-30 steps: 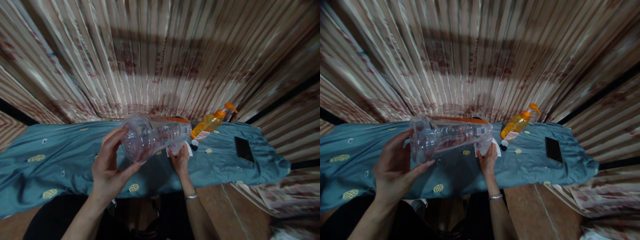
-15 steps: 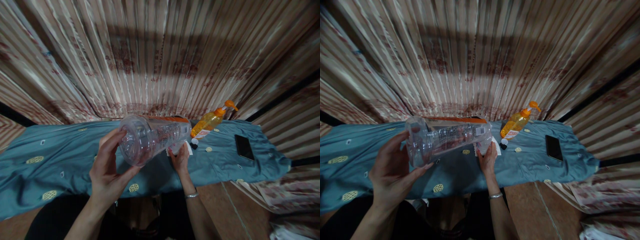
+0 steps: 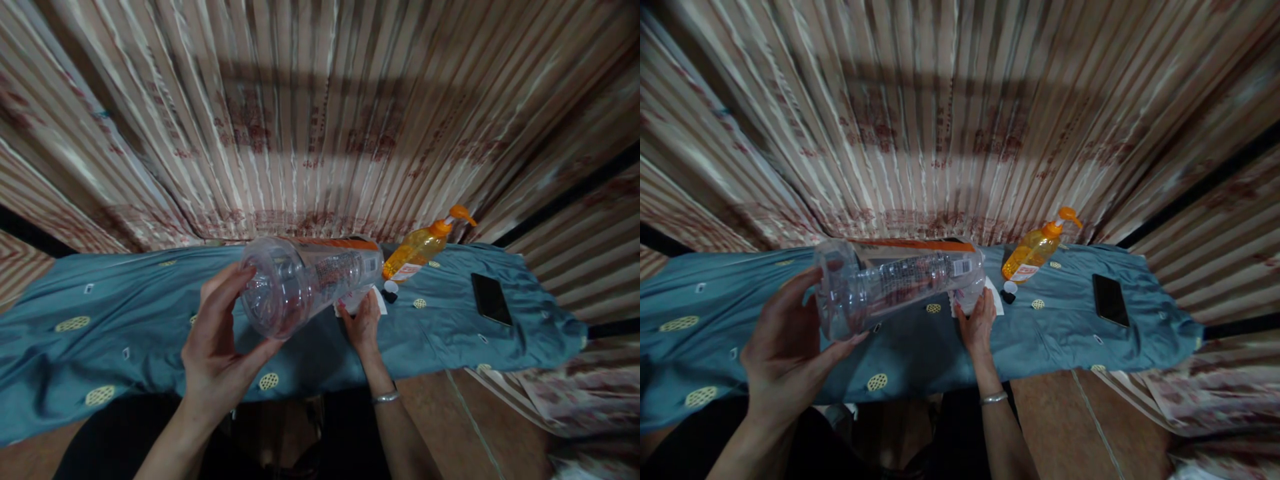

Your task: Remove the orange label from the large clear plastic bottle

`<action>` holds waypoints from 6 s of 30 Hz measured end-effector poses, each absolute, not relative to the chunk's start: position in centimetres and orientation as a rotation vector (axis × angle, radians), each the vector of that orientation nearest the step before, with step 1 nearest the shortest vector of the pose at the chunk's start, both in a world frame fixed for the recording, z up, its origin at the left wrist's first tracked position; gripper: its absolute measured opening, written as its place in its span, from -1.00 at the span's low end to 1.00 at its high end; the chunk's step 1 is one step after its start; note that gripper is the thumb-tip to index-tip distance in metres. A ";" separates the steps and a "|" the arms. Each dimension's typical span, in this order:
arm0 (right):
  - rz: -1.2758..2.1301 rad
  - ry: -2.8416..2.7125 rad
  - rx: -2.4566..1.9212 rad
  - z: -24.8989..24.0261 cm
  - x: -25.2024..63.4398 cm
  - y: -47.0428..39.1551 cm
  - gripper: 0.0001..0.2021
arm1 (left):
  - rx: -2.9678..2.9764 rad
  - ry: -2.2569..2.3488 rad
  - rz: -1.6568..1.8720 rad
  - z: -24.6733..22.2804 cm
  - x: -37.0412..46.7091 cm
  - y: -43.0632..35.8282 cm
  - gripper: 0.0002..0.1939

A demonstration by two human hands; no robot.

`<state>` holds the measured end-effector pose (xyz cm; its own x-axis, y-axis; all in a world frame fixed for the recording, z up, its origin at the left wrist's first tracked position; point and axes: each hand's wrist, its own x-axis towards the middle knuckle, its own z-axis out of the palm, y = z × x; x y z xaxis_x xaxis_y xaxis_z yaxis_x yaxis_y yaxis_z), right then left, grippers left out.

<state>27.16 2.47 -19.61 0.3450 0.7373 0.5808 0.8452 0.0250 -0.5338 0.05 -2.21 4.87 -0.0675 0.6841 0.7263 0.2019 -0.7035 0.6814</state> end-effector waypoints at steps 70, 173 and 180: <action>-0.202 -1.415 -1.726 -19.3 27.1 2.3 -0.25 | 1.843 0.979 1.779 5.2 0.3 -2.4 -0.22; -0.214 -1.431 -1.708 -19.4 27.1 2.3 -0.27 | 1.834 0.968 1.824 5.1 0.4 -2.2 -0.20; -0.186 -1.429 -1.717 -19.7 27.0 2.3 -0.27 | 1.854 0.971 1.818 5.1 0.3 -2.2 -0.18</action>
